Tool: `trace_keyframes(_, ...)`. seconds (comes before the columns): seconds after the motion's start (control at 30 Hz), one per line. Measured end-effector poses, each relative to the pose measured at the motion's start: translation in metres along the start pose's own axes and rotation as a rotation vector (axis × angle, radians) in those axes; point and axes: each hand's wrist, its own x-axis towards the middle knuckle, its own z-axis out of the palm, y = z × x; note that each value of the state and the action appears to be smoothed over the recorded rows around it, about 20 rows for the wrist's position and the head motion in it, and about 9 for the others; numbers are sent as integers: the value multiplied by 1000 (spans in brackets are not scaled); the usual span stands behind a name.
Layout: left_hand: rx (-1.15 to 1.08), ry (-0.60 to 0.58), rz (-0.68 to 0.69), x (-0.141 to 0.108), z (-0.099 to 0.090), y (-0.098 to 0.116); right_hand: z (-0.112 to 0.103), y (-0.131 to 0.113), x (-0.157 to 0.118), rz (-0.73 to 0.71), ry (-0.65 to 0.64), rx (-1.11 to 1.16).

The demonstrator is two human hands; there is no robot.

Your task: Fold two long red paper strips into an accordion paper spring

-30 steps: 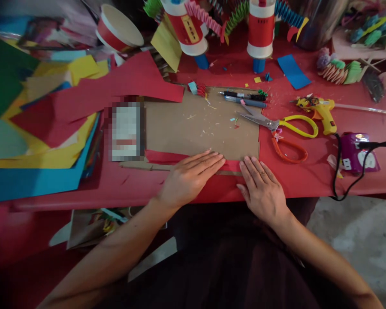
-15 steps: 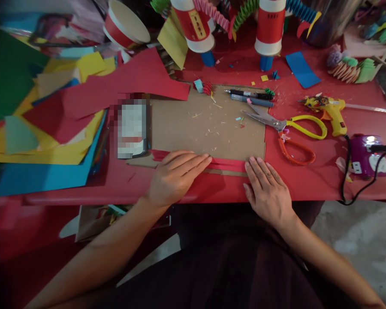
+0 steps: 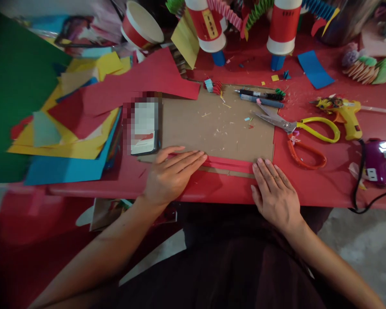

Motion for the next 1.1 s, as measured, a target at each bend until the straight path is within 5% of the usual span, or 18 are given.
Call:
trace_keyframes(0.6, 146, 136, -209, -38, 5, -33, 0, 1, 0, -15, 19, -32)
trace_keyframes(0.73, 276, 266, -271, -44, -5, -34, 0, 1, 0, -23, 27, -41)
trace_keyframes(0.83, 388, 475, -288, -35, -14, -11, 1, 1, 0, -23, 36, -31)
trace_keyframes(0.9, 272, 411, -295, -19, -12, 17, 1, 1, -1, -20, 43, -24)
trace_keyframes(1.03, 7, -63, -115, 16, 7, 70, 2, 2, -1, -12, 45, -14)
trace_keyframes(1.1, -11, -180, -116, 25, 15, 78, 2, 2, -1, -14, 41, -12)
